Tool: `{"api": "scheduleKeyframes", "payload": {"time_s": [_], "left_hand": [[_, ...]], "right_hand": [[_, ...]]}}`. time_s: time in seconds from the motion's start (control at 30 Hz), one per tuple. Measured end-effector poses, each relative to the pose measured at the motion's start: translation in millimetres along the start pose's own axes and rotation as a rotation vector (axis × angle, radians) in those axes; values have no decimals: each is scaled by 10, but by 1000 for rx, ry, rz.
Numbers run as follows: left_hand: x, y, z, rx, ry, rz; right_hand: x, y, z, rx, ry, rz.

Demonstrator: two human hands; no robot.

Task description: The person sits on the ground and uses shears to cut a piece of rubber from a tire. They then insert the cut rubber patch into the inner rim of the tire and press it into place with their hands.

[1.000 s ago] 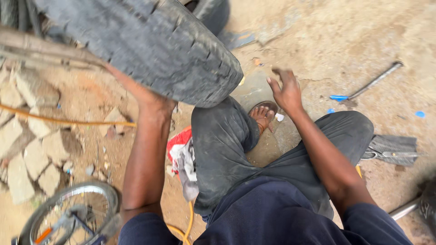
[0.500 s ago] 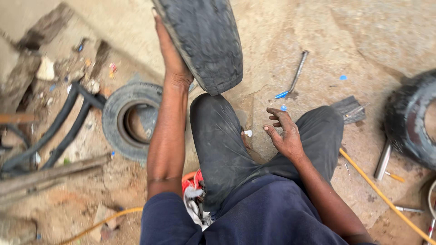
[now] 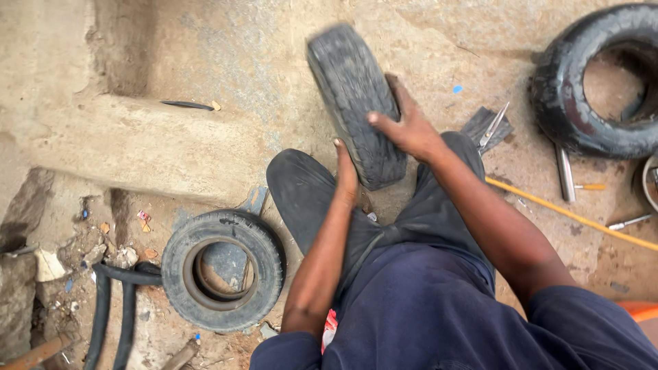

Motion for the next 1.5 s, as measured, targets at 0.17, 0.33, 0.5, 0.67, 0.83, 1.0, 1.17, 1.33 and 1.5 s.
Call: {"api": "scheduleKeyframes", "payload": {"time_s": [0.17, 0.33, 0.5, 0.67, 0.83, 1.0, 1.17, 1.33, 1.5], "left_hand": [[-314, -93, 154, -113, -242, -48], [-170, 48, -473, -364, -250, 28], [269, 308, -710, -286, -228, 47], [167, 409, -460, -175, -152, 95], [-70, 121, 8, 144, 75, 233], [-212, 96, 90, 239, 31, 302], [396, 519, -414, -76, -249, 121], [250, 737, -488, -6, -162, 213], [-65, 720, -460, 81, -44, 265]], "right_hand": [[-482, 220, -379, 14, -22, 62], [-996, 495, -699, 46, 18, 108], [-1175, 468, -822, 4, 61, 113], [-1111, 285, -616, 36, 134, -39], [-723, 183, -621, 68, 124, -166], [-735, 108, -672, 80, 60, -174], [-817, 202, -695, 109, 62, -172], [-965, 205, -669, 38, 58, -157], [-924, 45, -544, 67, 34, -214]]}}
Point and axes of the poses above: each hand's wrist, its own x-axis towards the middle knuckle, its own y-axis out of the palm, z = x × y, the point moved 6 cm from there along x, towards the middle knuckle, and after that the axes turned 10 degrees about -x, right-handed, at the moved point
